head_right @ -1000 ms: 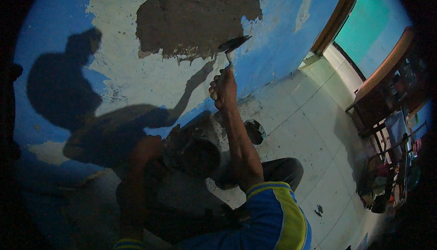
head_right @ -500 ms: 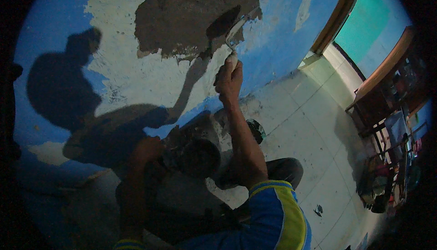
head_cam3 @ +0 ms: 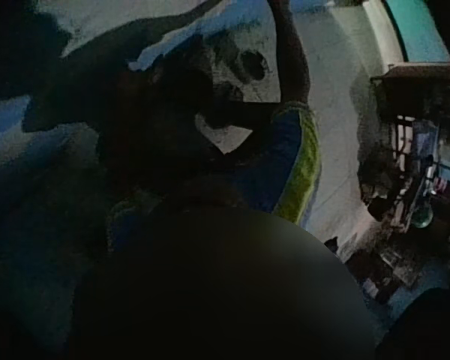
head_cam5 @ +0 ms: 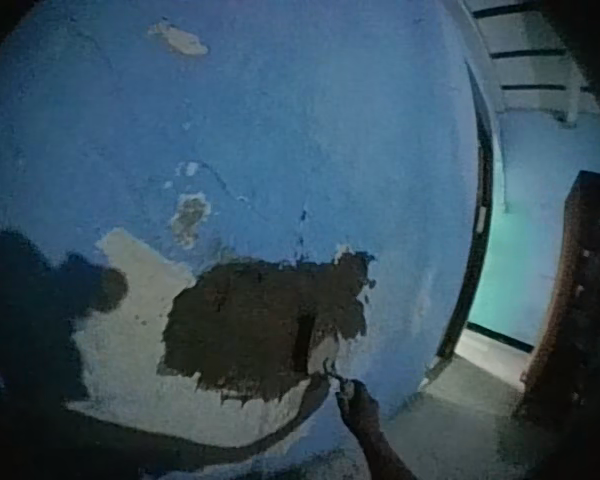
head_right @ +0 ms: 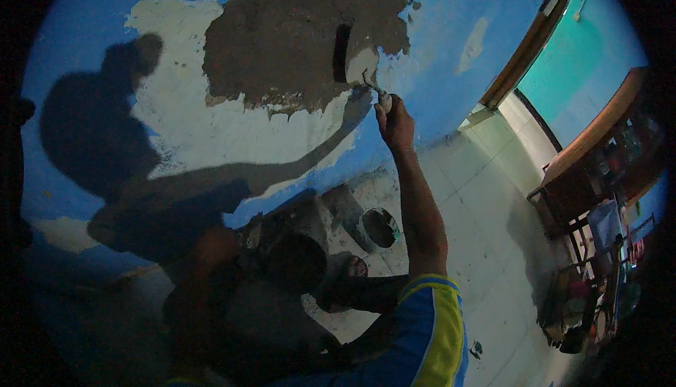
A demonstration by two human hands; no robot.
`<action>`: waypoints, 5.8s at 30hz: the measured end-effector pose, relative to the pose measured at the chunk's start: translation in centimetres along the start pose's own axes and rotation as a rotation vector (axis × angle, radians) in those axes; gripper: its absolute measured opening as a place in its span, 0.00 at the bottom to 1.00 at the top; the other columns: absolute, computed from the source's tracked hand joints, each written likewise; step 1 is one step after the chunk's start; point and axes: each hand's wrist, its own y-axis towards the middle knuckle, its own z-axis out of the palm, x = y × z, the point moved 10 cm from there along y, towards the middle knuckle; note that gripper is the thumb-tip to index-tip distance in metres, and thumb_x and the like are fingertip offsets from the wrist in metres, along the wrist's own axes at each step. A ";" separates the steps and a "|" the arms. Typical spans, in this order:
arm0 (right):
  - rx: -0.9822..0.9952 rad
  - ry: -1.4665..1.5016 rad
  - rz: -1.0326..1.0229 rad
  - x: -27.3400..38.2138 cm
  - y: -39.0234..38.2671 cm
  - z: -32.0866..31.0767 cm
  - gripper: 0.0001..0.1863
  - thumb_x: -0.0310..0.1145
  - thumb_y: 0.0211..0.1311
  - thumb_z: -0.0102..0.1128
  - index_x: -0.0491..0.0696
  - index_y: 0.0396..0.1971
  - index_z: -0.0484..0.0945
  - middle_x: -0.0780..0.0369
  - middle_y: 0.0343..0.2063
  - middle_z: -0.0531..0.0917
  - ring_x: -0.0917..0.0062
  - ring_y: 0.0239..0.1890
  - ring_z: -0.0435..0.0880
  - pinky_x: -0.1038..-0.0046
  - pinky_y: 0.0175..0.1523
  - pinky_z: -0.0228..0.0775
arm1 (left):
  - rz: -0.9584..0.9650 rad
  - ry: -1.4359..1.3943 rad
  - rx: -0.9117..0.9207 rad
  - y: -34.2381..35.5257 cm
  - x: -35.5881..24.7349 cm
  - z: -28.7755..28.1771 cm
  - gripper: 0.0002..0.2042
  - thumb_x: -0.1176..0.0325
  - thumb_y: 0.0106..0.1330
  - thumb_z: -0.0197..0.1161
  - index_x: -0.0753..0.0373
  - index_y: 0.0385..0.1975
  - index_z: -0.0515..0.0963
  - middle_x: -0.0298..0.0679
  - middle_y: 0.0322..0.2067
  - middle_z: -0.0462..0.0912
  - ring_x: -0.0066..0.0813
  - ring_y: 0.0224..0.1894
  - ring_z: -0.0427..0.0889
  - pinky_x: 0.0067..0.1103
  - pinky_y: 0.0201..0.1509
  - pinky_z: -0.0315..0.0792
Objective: The person scoops plaster from a bucket and applies it to a damaged section of a blue wall using a trowel. They repeatedly smooth the plaster over the patch while sitting on the floor.
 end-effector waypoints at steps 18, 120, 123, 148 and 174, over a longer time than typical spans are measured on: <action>-0.058 -0.079 0.378 -7.5 -10.7 2.1 0.21 0.51 0.73 0.52 0.47 0.48 0.68 0.49 0.29 0.83 0.46 0.30 0.83 0.51 0.33 0.72 | 0.025 -0.069 0.045 0.6 -1.8 -0.1 0.15 0.64 0.68 0.52 0.65 0.41 0.84 0.52 0.43 0.86 0.51 0.46 0.86 0.43 0.50 0.79; 1.235 0.584 1.167 10.0 -44.0 -2.9 0.32 0.43 0.68 0.60 0.47 0.67 0.62 0.56 0.39 0.82 0.66 0.36 0.83 0.62 0.41 0.77 | 0.247 -0.150 -0.143 -2.3 -1.5 0.5 0.20 0.54 0.70 0.54 0.66 0.47 0.80 0.54 0.46 0.84 0.55 0.48 0.84 0.45 0.54 0.76; 1.281 0.412 0.773 11.0 -42.2 -1.8 0.26 0.46 0.68 0.59 0.47 0.60 0.69 0.52 0.41 0.83 0.56 0.38 0.85 0.55 0.45 0.77 | 0.265 -0.139 -0.166 -1.6 -1.7 0.0 0.20 0.53 0.70 0.54 0.66 0.47 0.79 0.54 0.46 0.84 0.55 0.48 0.84 0.45 0.54 0.76; 1.529 0.639 0.183 13.6 -53.3 9.4 0.22 0.40 0.68 0.59 0.44 0.56 0.73 0.61 0.40 0.82 0.72 0.38 0.82 0.67 0.42 0.76 | 0.253 -0.110 -0.204 -1.0 0.4 -0.6 0.21 0.52 0.70 0.53 0.66 0.48 0.78 0.55 0.47 0.83 0.56 0.48 0.83 0.45 0.52 0.77; 1.017 1.531 1.641 13.1 -48.5 0.1 0.25 0.50 0.65 0.63 0.47 0.51 0.76 0.60 0.38 0.83 0.71 0.31 0.84 0.73 0.31 0.78 | -0.034 -0.008 -0.248 -1.0 8.0 -1.0 0.22 0.51 0.71 0.52 0.66 0.49 0.77 0.56 0.47 0.83 0.56 0.47 0.83 0.45 0.51 0.77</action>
